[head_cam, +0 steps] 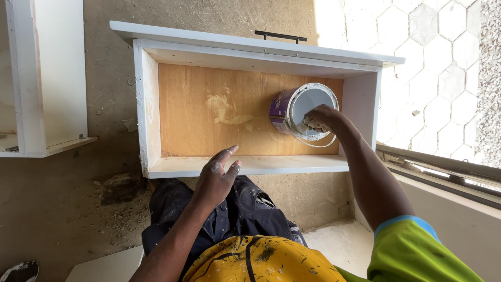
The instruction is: Applying white filler to the edges and corners of a wooden drawer using a rag to smooth the joints.
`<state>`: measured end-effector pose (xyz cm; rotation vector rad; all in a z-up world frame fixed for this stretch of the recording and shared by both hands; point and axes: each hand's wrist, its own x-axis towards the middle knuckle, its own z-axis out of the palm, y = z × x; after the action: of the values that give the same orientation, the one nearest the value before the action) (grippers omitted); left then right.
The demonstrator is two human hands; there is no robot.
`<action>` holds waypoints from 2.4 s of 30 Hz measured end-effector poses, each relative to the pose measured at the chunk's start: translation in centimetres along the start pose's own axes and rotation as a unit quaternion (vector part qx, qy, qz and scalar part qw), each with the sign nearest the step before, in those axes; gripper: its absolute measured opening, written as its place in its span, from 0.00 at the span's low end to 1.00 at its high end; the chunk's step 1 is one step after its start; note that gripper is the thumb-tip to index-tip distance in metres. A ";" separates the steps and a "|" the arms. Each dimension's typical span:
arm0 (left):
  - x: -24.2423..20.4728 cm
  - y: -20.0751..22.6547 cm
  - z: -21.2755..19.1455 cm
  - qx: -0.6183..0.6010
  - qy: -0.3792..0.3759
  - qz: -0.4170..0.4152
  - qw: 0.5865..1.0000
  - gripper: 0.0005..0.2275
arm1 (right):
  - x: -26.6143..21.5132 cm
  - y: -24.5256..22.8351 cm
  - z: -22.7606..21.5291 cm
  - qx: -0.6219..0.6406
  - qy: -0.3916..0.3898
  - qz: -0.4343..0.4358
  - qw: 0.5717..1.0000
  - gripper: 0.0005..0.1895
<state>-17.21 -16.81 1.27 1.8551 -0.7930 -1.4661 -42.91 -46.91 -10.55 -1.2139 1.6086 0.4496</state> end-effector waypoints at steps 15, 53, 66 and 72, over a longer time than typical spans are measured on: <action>-1.8 -2.6 -2.3 -0.039 0.100 0.014 0.994 0.19 | 4.2 0.0 0.3 -0.145 0.051 0.054 0.987 0.31; -5.2 -7.1 -5.9 -0.135 0.173 0.029 0.975 0.17 | 6.7 10.8 0.7 -0.073 0.237 -0.060 0.967 0.16; -7.4 -10.8 -17.9 -0.095 0.119 0.067 0.986 0.15 | -17.8 2.2 24.3 0.624 -0.143 -0.142 0.755 0.15; -7.6 -14.4 -20.9 -0.011 0.097 0.069 0.993 0.15 | -17.6 3.4 35.2 0.573 -0.006 -0.225 0.788 0.09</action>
<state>2.77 0.33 -1.86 1.8537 -0.7905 -1.1848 -28.98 -9.96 -10.32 -0.5555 1.1362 -0.7650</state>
